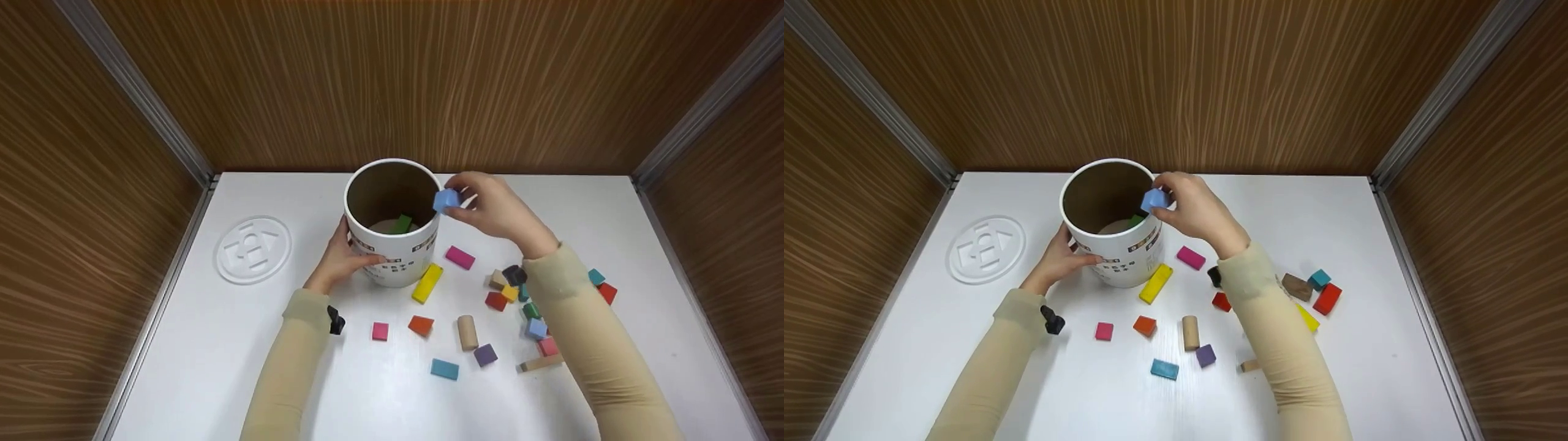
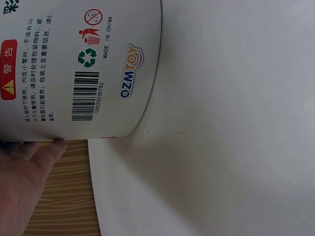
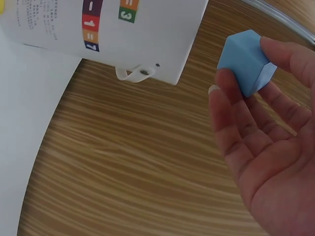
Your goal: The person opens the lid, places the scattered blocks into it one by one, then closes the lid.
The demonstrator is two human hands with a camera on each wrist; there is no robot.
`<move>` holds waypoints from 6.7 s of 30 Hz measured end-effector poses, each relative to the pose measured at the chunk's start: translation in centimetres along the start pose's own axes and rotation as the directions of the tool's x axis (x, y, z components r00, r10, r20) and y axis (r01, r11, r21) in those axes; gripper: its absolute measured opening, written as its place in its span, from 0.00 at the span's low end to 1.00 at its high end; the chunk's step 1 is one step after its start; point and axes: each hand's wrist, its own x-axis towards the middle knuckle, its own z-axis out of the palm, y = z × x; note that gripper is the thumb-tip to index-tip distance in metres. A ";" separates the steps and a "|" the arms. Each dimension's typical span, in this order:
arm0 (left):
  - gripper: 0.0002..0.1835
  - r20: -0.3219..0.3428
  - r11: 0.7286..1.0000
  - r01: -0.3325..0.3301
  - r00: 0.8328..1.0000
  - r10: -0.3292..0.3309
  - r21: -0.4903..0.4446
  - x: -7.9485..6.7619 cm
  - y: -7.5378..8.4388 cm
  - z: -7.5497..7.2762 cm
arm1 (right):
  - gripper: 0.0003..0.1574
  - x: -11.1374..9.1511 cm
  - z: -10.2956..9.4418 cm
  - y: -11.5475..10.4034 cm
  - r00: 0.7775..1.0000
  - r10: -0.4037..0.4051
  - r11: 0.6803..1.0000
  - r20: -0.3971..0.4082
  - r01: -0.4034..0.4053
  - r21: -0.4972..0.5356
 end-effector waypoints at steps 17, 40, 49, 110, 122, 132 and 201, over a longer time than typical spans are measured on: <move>0.72 -0.002 1.000 0.001 1.000 -0.001 0.030 0.1 0.1 0.1 | 0.28 3.5 2.8 -0.5 0.999 -0.008 0.989 0.037 0.014 -0.147; 0.73 -0.015 1.000 -0.009 1.000 0.010 0.021 -0.1 -0.3 -0.2 | 0.24 -4.1 4.0 3.1 0.992 0.085 0.964 0.097 -0.057 -0.260; 0.74 -0.016 1.000 -0.003 1.000 0.004 0.026 -0.2 -0.4 0.0 | 0.27 -6.6 6.4 6.3 0.972 0.175 0.941 0.159 -0.117 -0.319; 0.73 -0.011 0.999 0.046 0.999 -0.046 0.019 -0.5 0.4 -0.1 | 0.20 -11.0 12.3 9.4 0.857 0.292 0.951 0.425 -0.213 -0.224; 0.73 -0.024 0.998 0.049 0.999 -0.048 0.031 -0.4 -0.2 0.0 | 0.17 -9.5 7.5 8.6 0.961 0.124 0.990 0.249 -0.101 -0.101; 0.74 -0.024 0.999 0.031 0.999 -0.030 0.031 -0.4 -0.3 -0.1 | 0.21 -7.5 2.5 5.5 0.998 0.070 0.998 0.002 -0.070 -0.012; 0.73 -0.006 0.998 0.031 1.000 -0.031 0.050 -0.6 -0.6 0.4 | 0.33 -12.1 10.7 6.8 0.747 0.388 0.917 0.540 -0.255 -0.306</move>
